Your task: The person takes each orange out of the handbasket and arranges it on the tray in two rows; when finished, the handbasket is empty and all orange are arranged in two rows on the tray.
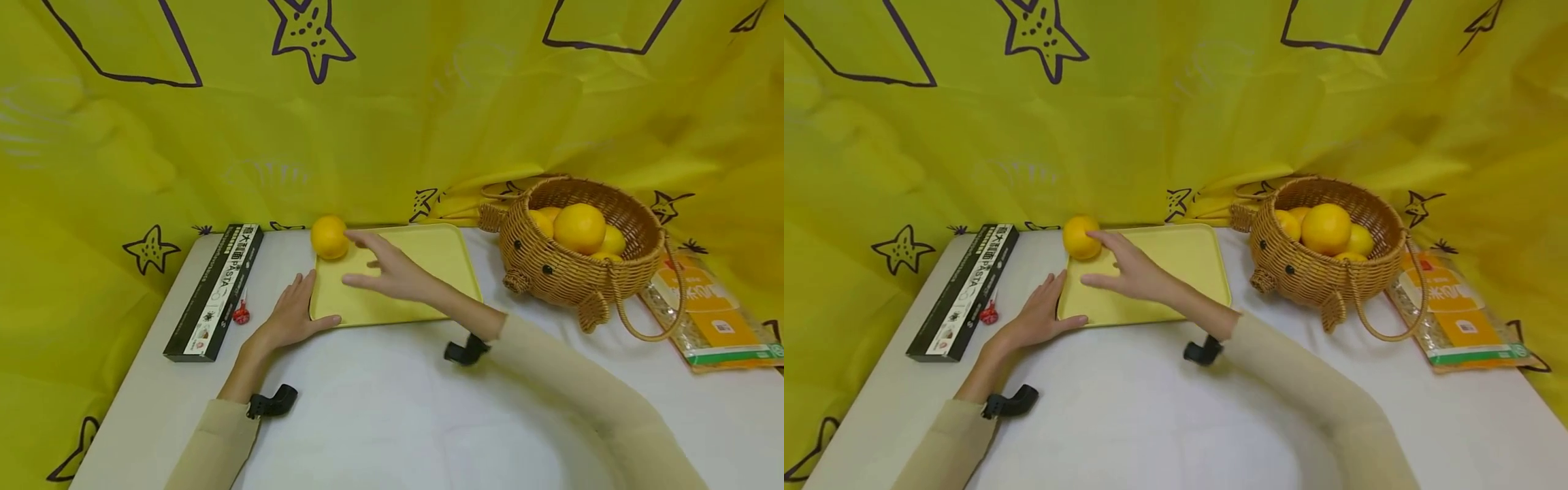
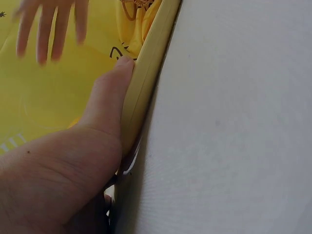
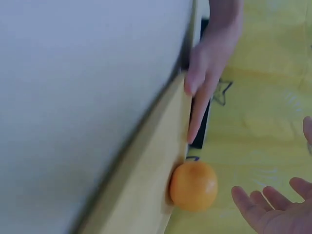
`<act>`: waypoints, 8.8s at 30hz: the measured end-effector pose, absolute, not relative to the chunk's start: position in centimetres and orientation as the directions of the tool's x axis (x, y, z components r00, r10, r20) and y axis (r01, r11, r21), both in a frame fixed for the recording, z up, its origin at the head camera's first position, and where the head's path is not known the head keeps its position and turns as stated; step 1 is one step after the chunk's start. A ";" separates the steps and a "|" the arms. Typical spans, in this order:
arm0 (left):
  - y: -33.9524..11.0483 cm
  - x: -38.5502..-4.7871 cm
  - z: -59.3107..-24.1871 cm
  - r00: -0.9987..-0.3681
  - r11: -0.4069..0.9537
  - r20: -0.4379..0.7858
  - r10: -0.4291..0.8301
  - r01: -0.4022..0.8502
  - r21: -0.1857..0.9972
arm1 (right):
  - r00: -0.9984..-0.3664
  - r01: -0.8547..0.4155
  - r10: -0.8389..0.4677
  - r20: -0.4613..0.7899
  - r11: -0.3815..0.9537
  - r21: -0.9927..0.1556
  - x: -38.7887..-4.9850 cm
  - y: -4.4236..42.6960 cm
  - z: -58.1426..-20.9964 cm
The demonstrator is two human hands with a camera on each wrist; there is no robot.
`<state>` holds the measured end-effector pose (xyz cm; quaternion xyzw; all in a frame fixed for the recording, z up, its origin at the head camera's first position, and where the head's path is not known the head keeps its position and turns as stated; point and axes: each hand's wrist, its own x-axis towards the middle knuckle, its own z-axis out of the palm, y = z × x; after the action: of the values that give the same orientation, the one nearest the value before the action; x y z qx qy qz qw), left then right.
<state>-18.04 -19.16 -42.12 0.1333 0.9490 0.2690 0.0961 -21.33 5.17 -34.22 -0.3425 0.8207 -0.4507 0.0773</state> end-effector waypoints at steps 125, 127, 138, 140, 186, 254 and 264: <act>-19.3 -17.8 -42.0 -0.947 0.823 -0.108 0.304 0.203 0.530 | -0.812 -0.013 -0.424 -0.400 0.699 -0.715 -30.0 39.2 -22.7; -19.3 -17.8 -42.0 -0.946 0.822 -0.105 0.308 0.208 0.531 | -0.860 -0.066 -0.427 -0.280 0.637 -0.768 -29.3 38.1 -21.9; -19.1 -17.9 -42.0 -0.944 0.819 -0.116 0.308 0.201 0.537 | -0.863 -0.172 -0.505 0.012 0.271 -0.947 -25.7 29.6 -21.7; -19.2 -17.9 -42.1 -0.944 0.822 -0.116 0.308 0.202 0.533 | -0.860 -0.169 -0.510 0.016 0.255 -0.952 -25.5 27.9 -22.1; -19.1 -17.7 -42.3 -0.947 0.813 -0.105 0.302 0.198 0.548 | -0.929 0.117 -0.307 -0.208 0.289 -0.950 -31.8 6.5 -36.1; -18.7 -17.6 -42.1 -0.941 0.812 -0.109 0.321 0.214 0.544 | -0.659 -0.058 -0.590 -0.465 0.657 -0.751 -31.2 36.4 -23.0; -18.6 -17.4 -42.4 -0.942 0.809 -0.102 0.320 0.215 0.547 | -0.379 0.171 -0.732 -0.567 0.546 -0.820 -32.5 37.6 -26.7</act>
<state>-17.37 -18.57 -42.44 0.1413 0.9462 0.2750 0.0949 -32.52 37.58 -26.68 -0.1979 0.7083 -0.4332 0.5210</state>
